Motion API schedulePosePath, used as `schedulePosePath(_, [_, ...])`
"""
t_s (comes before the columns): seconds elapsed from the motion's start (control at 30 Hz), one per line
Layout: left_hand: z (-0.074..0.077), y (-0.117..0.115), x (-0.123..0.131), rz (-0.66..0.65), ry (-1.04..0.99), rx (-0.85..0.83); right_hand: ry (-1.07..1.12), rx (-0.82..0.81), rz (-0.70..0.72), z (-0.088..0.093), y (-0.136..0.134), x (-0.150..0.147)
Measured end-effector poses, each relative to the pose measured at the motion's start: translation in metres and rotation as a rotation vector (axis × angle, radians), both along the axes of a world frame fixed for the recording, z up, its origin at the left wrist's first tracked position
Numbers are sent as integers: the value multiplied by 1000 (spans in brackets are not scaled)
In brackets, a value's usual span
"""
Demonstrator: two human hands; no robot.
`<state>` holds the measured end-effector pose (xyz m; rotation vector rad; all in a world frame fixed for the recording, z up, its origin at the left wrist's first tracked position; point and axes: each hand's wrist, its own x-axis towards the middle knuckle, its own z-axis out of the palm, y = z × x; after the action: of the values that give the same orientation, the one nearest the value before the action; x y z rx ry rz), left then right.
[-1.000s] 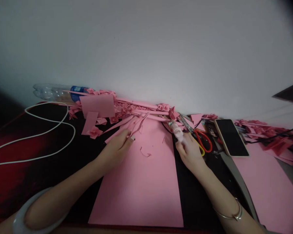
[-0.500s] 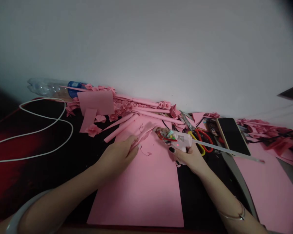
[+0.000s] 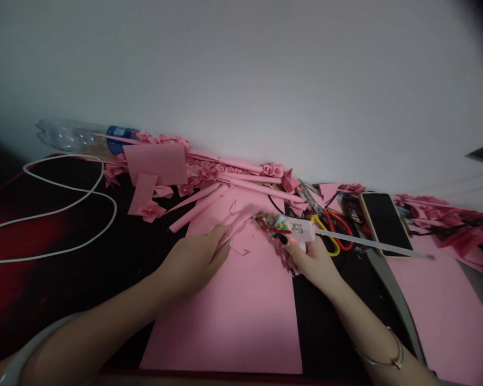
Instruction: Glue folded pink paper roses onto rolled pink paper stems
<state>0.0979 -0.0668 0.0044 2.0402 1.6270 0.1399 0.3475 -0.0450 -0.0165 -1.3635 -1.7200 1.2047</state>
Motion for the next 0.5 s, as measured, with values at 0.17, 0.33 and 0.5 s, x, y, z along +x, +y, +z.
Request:
schedulePosePath(0.17, [-1,-1,-1,4,-4,11,-104,8,-6,-1,1,2])
schedulePosePath(0.33, [-2,-2,-2,1,-16,21,-141,-19,-25,1,0,1])
schedulePosePath(0.5, [-1,-1,-1,5,-40,20,-90,-53,-29,5,0,0])
